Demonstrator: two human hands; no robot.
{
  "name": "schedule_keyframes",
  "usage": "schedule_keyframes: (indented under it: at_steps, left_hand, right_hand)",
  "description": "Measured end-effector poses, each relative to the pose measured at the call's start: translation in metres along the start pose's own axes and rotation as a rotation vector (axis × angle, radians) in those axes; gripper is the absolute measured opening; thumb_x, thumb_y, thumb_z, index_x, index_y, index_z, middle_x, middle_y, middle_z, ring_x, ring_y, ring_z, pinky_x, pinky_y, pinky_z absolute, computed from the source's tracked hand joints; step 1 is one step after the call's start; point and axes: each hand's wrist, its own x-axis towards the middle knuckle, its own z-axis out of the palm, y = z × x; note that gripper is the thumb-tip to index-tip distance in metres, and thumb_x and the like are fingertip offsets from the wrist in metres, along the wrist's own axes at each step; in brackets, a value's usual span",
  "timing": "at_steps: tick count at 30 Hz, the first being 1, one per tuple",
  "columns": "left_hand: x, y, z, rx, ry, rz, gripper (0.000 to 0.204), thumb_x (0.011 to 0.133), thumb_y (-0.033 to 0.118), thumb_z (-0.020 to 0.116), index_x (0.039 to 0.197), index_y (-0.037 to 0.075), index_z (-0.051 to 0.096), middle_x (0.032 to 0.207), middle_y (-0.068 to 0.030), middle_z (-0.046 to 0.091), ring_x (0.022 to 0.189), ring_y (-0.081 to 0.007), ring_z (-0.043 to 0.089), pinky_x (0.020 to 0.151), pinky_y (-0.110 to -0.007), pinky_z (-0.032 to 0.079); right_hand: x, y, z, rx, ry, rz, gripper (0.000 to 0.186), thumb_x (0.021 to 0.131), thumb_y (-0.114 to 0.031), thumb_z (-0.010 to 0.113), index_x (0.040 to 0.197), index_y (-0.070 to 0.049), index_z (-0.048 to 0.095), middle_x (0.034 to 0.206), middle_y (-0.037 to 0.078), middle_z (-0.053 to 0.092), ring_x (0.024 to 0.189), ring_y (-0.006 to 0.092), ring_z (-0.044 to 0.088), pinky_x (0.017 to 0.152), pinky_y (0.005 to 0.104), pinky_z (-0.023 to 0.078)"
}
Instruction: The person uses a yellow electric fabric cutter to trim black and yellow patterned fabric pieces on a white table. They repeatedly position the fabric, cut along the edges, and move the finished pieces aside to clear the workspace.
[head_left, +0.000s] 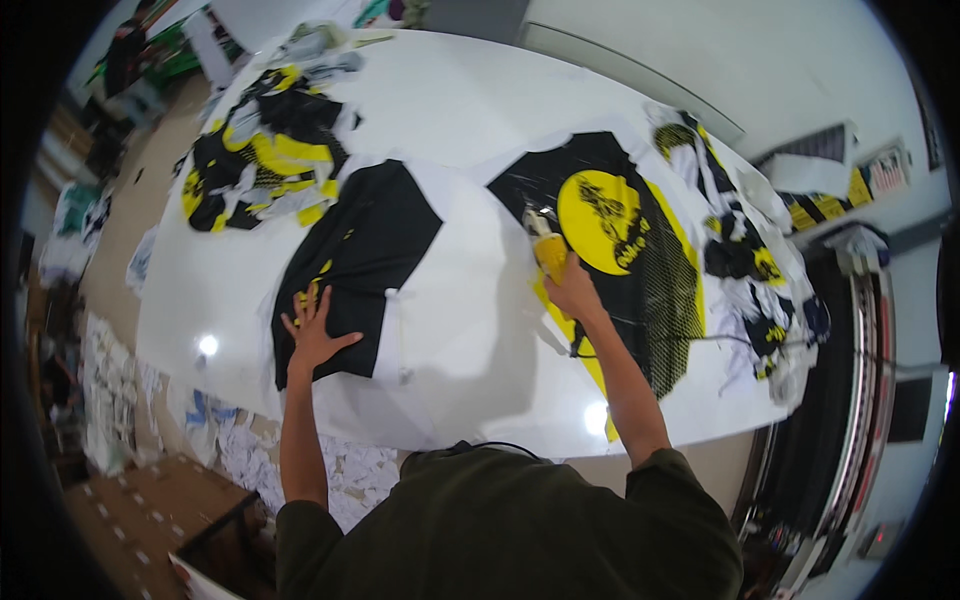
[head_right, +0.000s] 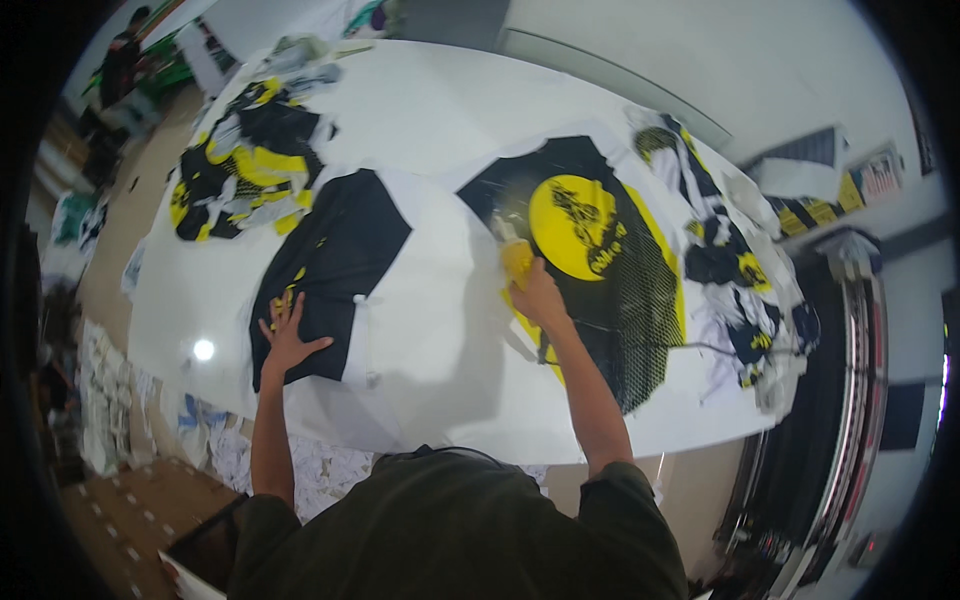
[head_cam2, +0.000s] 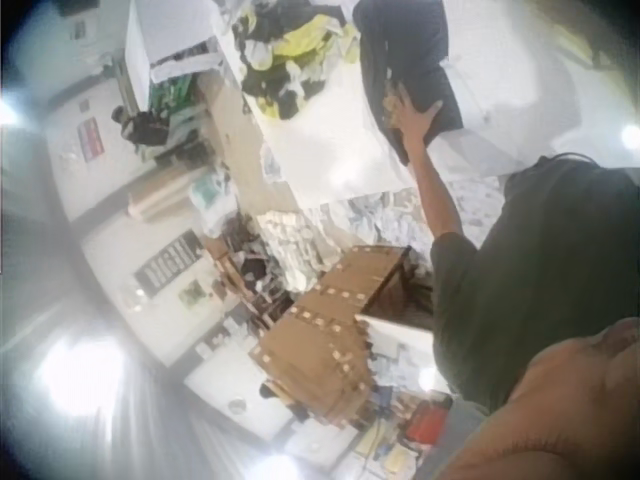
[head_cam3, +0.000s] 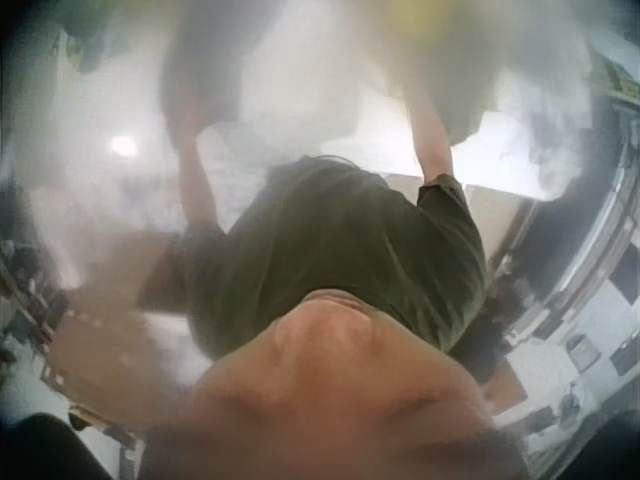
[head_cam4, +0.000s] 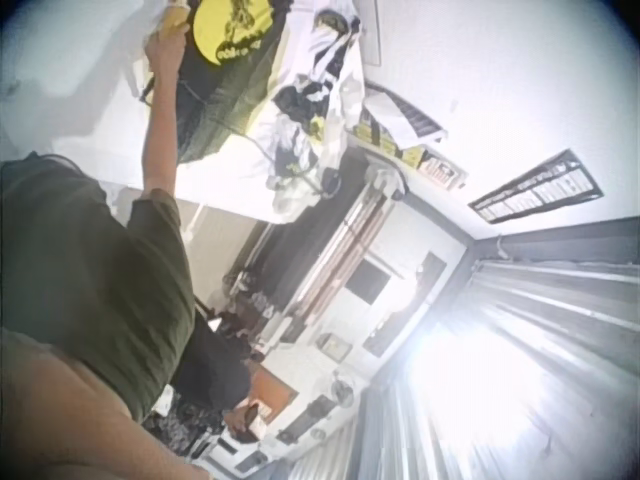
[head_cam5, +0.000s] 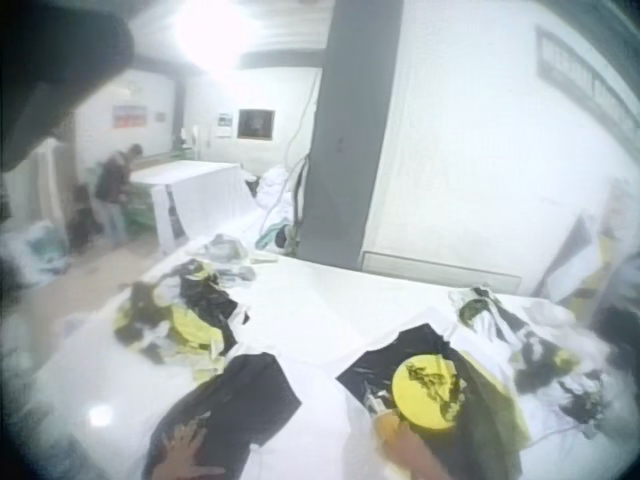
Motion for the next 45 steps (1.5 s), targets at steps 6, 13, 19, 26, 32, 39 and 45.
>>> schedule_keyframes:
  at_steps: [6, 13, 19, 26, 32, 39, 45]
  left_hand:
    - [-0.034, -0.043, -0.013, -0.445, 0.109, 0.211, 0.12, 0.075, 0.075, 0.074, 0.165, 0.013, 0.026, 0.171, -0.0222, 0.018, 0.158, -0.0458, 0.008, 0.124, -0.065, 0.001]
    - [-0.008, -0.024, 0.022, -0.2, 0.053, 0.048, 0.136, 0.055, 0.083, 0.079, 0.166, 0.026, 0.025, 0.175, -0.0145, 0.008, 0.16, -0.0446, -0.006, 0.115, -0.078, -0.011]
    - [-0.006, -0.02, 0.019, -0.214, 0.062, 0.045, 0.135, 0.057, 0.083, 0.079, 0.167, 0.025, 0.025, 0.175, -0.014, 0.006, 0.16, -0.0435, -0.009, 0.115, -0.077, -0.013]
    - [0.004, -0.02, 0.032, -0.209, 0.123, 0.092, 0.134, 0.057, 0.085, 0.077, 0.166, 0.025, 0.028, 0.174, -0.0167, 0.013, 0.16, -0.0446, -0.003, 0.113, -0.079, -0.013]
    - [-0.008, 0.001, -0.011, -0.364, 0.164, 0.192, 0.119, 0.068, 0.062, 0.087, 0.162, 0.01, 0.036, 0.164, -0.0197, 0.037, 0.154, -0.0411, 0.029, 0.127, -0.052, 0.019]
    - [-0.006, -0.001, -0.006, -0.092, 0.002, -0.06, 0.13, 0.061, 0.077, 0.081, 0.167, 0.025, 0.024, 0.176, -0.0089, 0.009, 0.161, -0.0399, -0.004, 0.119, -0.072, -0.01]
    - [-0.007, 0.007, -0.008, -0.088, -0.026, -0.075, 0.131, 0.061, 0.075, 0.083, 0.167, 0.026, 0.023, 0.176, -0.0079, 0.007, 0.161, -0.0395, -0.005, 0.119, -0.072, -0.01]
  right_hand:
    - [-0.007, -0.017, 0.026, 0.491, -0.337, -0.139, 0.056, 0.095, -0.012, 0.062, 0.147, 0.002, 0.049, 0.132, 0.024, 0.065, 0.114, 0.0362, 0.065, 0.098, 0.0447, 0.052]
    - [0.023, 0.054, 0.025, -0.167, -0.054, -0.071, 0.076, 0.095, -0.03, 0.065, 0.15, 0.009, 0.029, 0.129, 0.039, 0.061, 0.119, 0.0521, 0.062, 0.099, 0.0527, 0.052]
    - [0.025, 0.053, 0.02, -0.141, -0.078, -0.097, 0.082, 0.095, -0.035, 0.065, 0.151, 0.012, 0.029, 0.132, 0.041, 0.058, 0.119, 0.0538, 0.061, 0.098, 0.0529, 0.051]
    - [0.021, 0.06, 0.018, -0.145, -0.1, -0.113, 0.083, 0.095, -0.034, 0.067, 0.154, 0.012, 0.03, 0.137, 0.037, 0.058, 0.128, 0.0498, 0.058, 0.105, 0.0497, 0.049]
    - [-0.003, 0.012, -0.011, -0.043, -0.202, 0.014, 0.087, 0.095, -0.045, 0.066, 0.154, 0.01, 0.033, 0.141, 0.035, 0.056, 0.127, 0.0497, 0.057, 0.107, 0.0488, 0.047]
    - [0.003, 0.005, -0.011, 0.025, -0.141, 0.04, 0.076, 0.089, -0.034, 0.069, 0.14, 0.01, 0.034, 0.116, 0.042, 0.064, 0.109, 0.0554, 0.065, 0.095, 0.0545, 0.054]
    - [0.006, 0.015, -0.008, -0.005, -0.113, -0.011, 0.069, 0.089, -0.034, 0.069, 0.133, 0.008, 0.037, 0.11, 0.042, 0.065, 0.104, 0.0567, 0.065, 0.092, 0.0559, 0.054]
